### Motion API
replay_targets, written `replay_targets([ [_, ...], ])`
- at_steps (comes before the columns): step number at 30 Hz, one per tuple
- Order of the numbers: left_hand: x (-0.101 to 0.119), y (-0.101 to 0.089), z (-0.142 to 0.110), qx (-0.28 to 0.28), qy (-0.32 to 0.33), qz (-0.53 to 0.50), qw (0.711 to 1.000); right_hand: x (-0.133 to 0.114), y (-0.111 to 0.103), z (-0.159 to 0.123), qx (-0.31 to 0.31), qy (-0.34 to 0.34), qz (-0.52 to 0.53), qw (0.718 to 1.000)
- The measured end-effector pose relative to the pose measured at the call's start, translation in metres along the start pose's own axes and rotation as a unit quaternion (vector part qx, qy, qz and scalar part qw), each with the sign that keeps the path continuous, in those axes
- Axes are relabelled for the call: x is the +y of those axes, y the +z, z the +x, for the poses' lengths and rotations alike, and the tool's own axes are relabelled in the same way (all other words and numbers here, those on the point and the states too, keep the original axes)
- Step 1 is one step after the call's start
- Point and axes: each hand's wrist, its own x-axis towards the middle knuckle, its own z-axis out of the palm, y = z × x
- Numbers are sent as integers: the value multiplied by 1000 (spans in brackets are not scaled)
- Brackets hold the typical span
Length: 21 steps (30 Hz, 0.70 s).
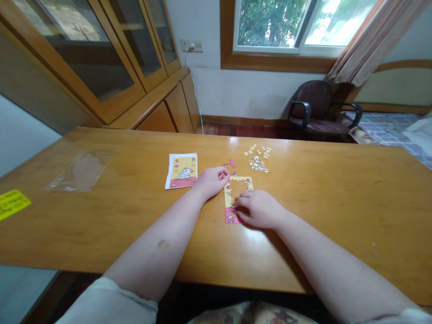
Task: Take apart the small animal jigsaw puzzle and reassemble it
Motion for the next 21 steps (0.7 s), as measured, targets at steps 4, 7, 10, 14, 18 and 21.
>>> replay_targets([
  [4, -1, 0, 0, 24, 10, -13, 1000, 0, -1, 0, -6, 10, -2, 1000],
  [7, -1, 0, 0, 27, 17, -18, 999, -1, -2, -1, 5, 9, -2, 1000],
  [10, -1, -1, 0, 25, 19, -19, 999, 0, -3, -2, 11, -13, 4, 1000],
  [14, 0, -1, 0, 22, 15, -19, 999, 1, -2, -3, 10, -58, 33, 998],
  [18, 1, -2, 0, 19, 9, -16, 1000, 3, -1, -3, 9, -57, 44, 997],
  [21, 2, -2, 0, 11, 6, -4, 1000, 2, -1, -3, 9, -50, 46, 998],
])
